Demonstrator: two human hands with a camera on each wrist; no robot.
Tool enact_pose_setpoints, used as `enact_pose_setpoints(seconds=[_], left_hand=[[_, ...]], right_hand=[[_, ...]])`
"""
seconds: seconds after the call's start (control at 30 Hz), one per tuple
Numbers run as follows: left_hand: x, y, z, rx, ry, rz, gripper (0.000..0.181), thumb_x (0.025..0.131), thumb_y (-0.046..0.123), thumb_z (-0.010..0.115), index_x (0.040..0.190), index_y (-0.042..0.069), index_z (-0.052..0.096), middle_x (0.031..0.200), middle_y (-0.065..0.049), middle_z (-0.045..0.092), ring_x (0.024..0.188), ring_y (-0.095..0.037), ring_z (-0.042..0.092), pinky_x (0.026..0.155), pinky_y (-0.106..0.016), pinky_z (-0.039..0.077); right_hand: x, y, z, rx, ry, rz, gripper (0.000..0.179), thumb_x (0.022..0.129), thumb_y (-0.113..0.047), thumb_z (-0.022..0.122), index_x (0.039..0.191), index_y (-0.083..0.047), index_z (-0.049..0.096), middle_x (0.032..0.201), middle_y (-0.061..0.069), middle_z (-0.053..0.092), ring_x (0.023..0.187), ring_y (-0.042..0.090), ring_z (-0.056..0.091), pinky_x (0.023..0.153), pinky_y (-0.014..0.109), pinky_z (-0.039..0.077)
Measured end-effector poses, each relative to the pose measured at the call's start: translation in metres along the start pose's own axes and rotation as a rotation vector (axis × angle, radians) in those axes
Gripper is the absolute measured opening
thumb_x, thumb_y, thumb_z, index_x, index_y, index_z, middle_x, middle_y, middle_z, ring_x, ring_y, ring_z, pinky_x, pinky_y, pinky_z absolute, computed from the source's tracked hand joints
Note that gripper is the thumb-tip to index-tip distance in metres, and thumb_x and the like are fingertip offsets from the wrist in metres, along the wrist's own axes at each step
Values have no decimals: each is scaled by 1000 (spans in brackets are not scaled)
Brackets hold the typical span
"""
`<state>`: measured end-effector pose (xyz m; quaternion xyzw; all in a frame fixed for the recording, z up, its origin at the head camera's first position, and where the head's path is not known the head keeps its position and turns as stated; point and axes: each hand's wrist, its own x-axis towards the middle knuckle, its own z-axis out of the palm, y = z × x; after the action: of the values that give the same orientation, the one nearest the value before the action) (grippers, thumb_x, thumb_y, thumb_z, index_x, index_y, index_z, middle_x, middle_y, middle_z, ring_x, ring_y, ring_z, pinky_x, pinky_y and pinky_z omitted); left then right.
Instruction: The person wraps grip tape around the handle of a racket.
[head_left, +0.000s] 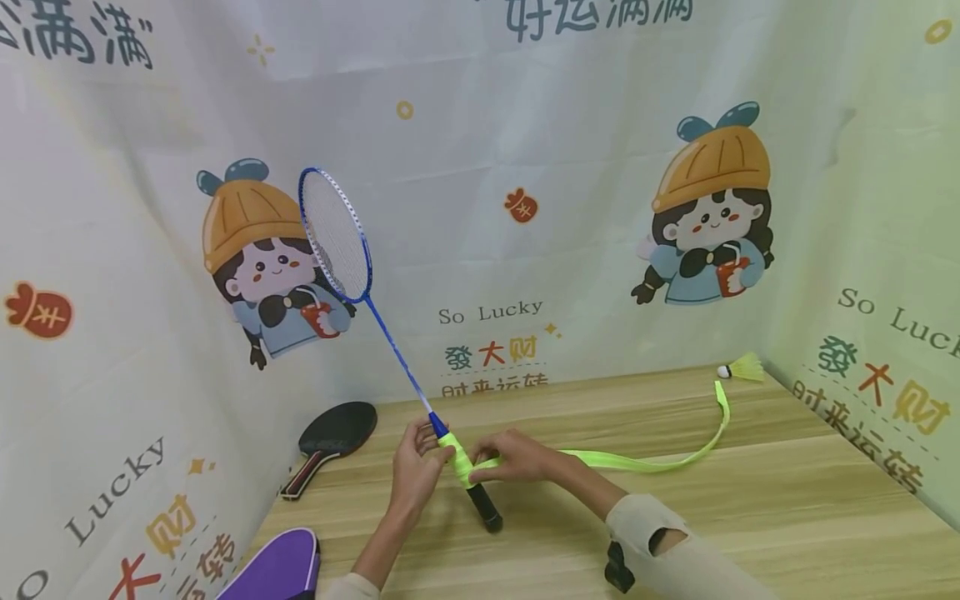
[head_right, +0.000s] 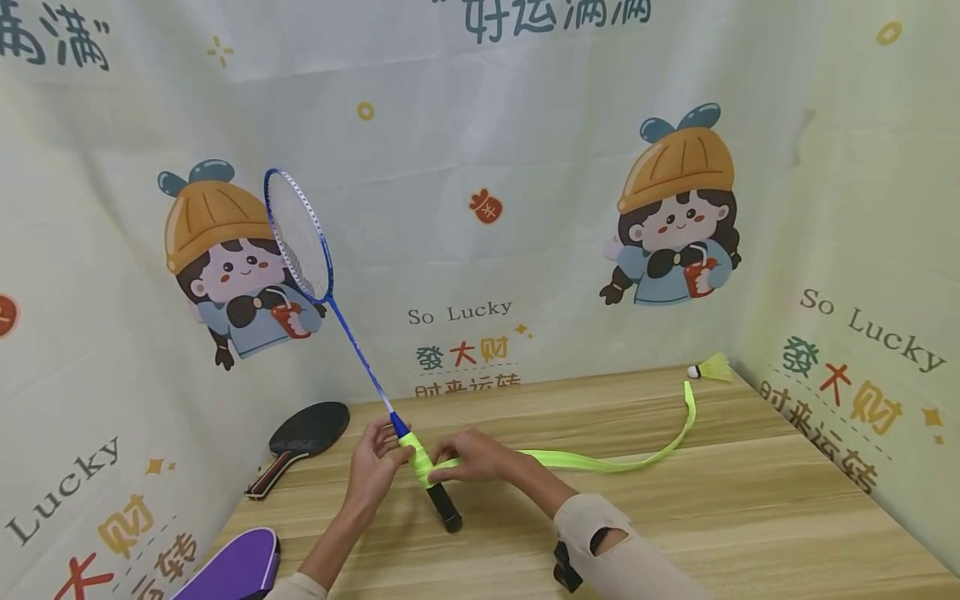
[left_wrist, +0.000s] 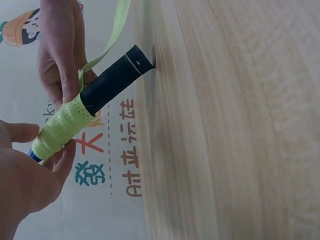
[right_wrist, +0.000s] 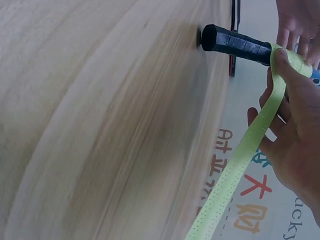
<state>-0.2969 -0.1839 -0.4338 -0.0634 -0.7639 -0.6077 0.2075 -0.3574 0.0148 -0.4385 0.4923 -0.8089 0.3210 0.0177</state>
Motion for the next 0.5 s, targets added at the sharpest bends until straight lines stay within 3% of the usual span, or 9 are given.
enact_pose_setpoints(seconds=[0.23, 0.5], left_hand=[[-2, 0, 1, 1, 23, 31, 54, 89, 0, 81, 136, -1, 55, 120, -24, 69, 108, -35, 69, 101, -46, 55], [2, -2, -1, -9, 10, 48, 53, 88, -7, 77, 136, -4, 57, 122, -26, 70, 106, -36, 71, 92, -32, 58]], right_hand=[[2, 1, 6, 19, 29, 74, 27, 91, -31, 83, 102, -11, 68, 95, -6, 75, 90, 1, 66, 86, 21, 55], [-1, 6, 1, 132, 22, 12, 20, 92, -19, 81, 105, -7, 74, 100, 1, 77, 88, 2, 70, 89, 21, 57]])
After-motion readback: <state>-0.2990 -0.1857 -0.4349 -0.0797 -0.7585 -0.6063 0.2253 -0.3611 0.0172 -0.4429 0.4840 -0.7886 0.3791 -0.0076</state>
